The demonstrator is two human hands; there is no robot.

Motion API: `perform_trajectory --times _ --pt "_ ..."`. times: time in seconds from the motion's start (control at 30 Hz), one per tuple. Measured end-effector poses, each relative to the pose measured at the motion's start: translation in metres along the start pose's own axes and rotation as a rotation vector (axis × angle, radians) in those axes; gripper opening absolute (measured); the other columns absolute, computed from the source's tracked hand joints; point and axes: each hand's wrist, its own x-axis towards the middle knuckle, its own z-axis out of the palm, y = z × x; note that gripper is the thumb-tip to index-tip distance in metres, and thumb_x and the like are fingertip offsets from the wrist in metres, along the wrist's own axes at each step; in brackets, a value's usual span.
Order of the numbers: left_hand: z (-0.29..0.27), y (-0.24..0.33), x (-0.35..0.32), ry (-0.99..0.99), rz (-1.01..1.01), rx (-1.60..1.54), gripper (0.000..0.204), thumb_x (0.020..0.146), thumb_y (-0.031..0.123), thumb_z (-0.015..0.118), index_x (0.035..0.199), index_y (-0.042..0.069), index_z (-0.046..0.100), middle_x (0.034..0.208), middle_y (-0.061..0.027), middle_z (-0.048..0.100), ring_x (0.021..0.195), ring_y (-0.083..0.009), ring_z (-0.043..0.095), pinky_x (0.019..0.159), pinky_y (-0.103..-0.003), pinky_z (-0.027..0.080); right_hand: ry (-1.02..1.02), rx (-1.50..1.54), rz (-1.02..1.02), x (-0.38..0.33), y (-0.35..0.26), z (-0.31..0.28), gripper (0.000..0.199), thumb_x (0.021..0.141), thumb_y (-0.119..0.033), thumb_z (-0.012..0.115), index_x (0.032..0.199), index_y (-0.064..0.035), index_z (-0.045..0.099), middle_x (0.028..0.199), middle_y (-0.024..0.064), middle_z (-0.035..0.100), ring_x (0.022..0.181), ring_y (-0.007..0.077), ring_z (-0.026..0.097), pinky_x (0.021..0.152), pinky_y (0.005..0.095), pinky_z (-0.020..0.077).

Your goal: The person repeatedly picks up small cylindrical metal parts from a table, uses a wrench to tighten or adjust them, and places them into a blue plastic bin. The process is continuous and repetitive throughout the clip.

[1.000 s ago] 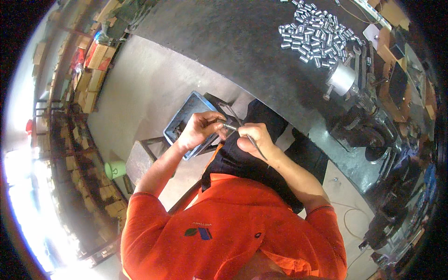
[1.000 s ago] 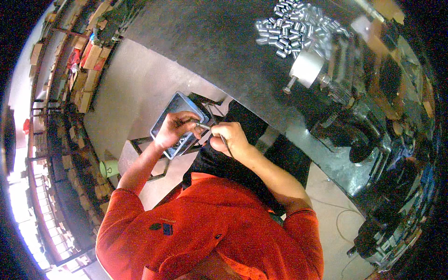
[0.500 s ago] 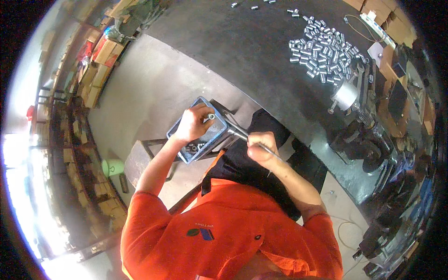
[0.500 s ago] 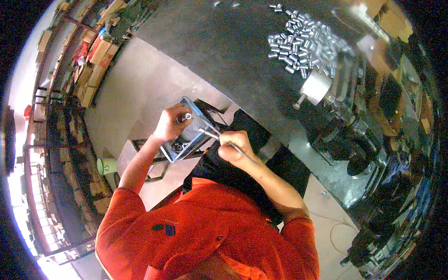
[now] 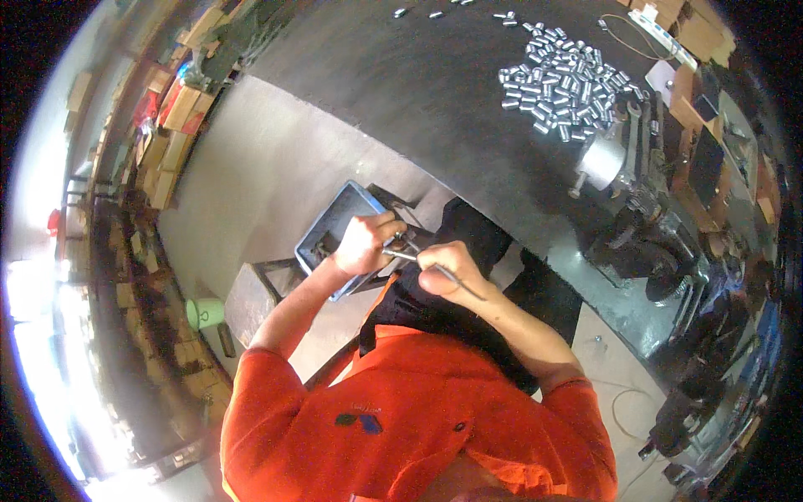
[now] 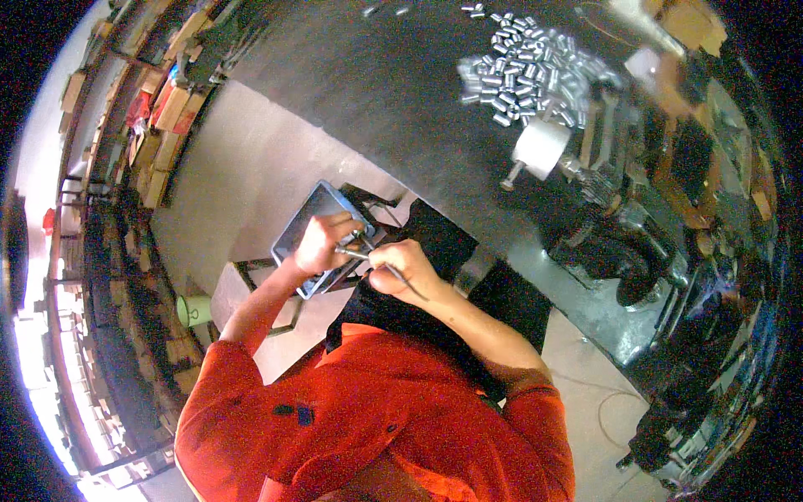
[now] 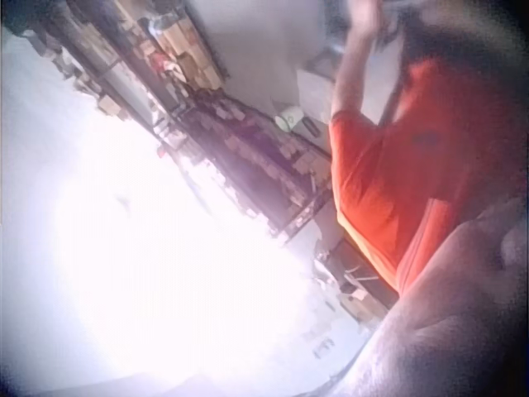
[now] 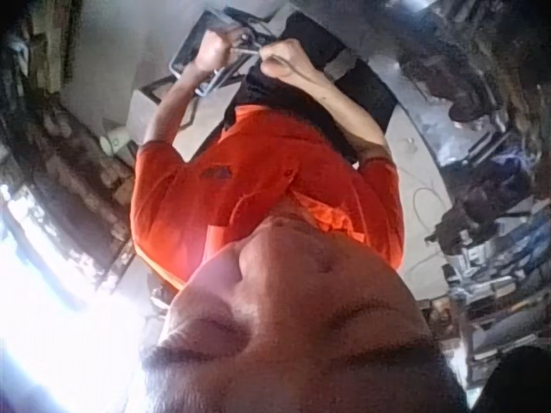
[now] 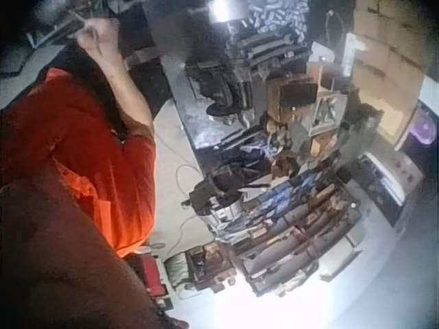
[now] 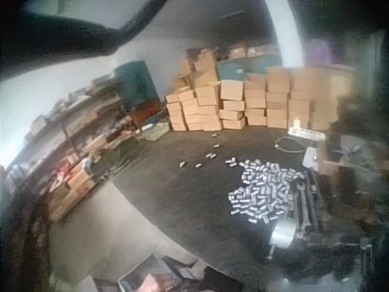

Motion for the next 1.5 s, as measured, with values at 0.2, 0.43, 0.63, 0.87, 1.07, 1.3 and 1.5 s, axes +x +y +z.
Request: perform_trajectory --times 0.2,0.43,0.63,0.87,1.07,1.3,1.5 --pt "-0.014 -0.031 0.008 0.107 -0.118 0.092 0.023 0.070 0.012 0.070 0.091 0.006 0.064 0.071 -0.0130 0.062 0.057 -0.0299 0.060 0.053 -0.037 0.048 0.072 -0.104 -0.169 -0.002 -0.011 -0.004 0.027 0.068 -0.015 0.063 0.060 -0.0047 0.040 0.057 0.0107 0.036 0.048 0.0314 0.043 0.044 0.0392 0.0304" --pt "-0.036 -0.030 0.114 0.229 -0.148 0.009 0.023 0.073 0.014 0.073 0.091 0.001 0.066 0.058 -0.0122 0.056 0.048 -0.0134 0.053 0.048 -0.029 0.045 0.129 -0.084 -0.117 0.000 -0.011 -0.010 0.027 0.062 0.000 0.060 0.057 -0.0039 0.034 0.055 0.0104 0.033 0.046 0.0243 0.036 0.044 0.0356 0.0252" --pt "-0.009 -0.013 0.249 0.257 -0.200 -0.858 0.033 0.079 0.008 0.065 0.109 -0.005 0.057 0.074 -0.0108 0.065 0.056 -0.0151 0.062 0.054 -0.029 0.048 0.142 0.010 0.000 -0.007 0.018 0.004 0.028 0.069 0.002 0.056 0.054 -0.0052 0.034 0.053 0.0022 0.031 0.048 0.0095 0.034 0.042 0.0305 0.0268" --pt "-0.039 -0.010 0.212 0.286 -0.175 -0.895 0.040 0.084 0.004 0.062 0.120 -0.006 0.049 0.090 -0.0124 0.065 0.066 -0.0146 0.064 0.064 -0.026 0.050 0.118 -0.021 0.039 -0.008 0.009 -0.004 0.024 0.068 0.001 0.058 0.056 -0.0047 0.038 0.056 0.0031 0.035 0.048 0.0109 0.037 0.043 0.0297 0.0276" --pt "-0.047 -0.076 0.042 0.064 -0.519 -0.318 0.033 0.080 0.012 0.065 0.110 0.000 0.059 0.078 -0.0120 0.066 0.068 -0.0165 0.064 0.065 -0.030 0.051 0.118 0.066 0.136 -0.009 0.010 -0.001 0.018 0.069 0.000 0.064 0.064 -0.0041 0.047 0.061 0.0005 0.043 0.053 0.0094 0.041 0.046 0.0268 0.0311" --pt "0.068 -0.136 -0.181 -0.414 -0.653 0.046 0.039 0.070 0.028 0.067 0.104 0.009 0.065 0.081 -0.0159 0.067 0.080 -0.0298 0.066 0.070 -0.040 0.052 0.075 -0.052 0.033 -0.002 0.007 0.004 0.022 0.066 -0.010 0.062 0.060 -0.0035 0.042 0.055 0.0080 0.039 0.047 0.0204 0.042 0.045 0.0321 0.0311" --pt "0.070 -0.097 -0.144 -0.559 -0.693 0.174 0.037 0.070 0.020 0.060 0.107 0.016 0.065 0.092 -0.0161 0.065 0.088 -0.0340 0.063 0.074 -0.044 0.052 0.093 -0.131 0.079 -0.006 0.015 0.002 0.022 0.066 -0.009 0.061 0.059 -0.0035 0.042 0.054 0.0081 0.039 0.046 0.0204 0.042 0.044 0.0325 0.0308"
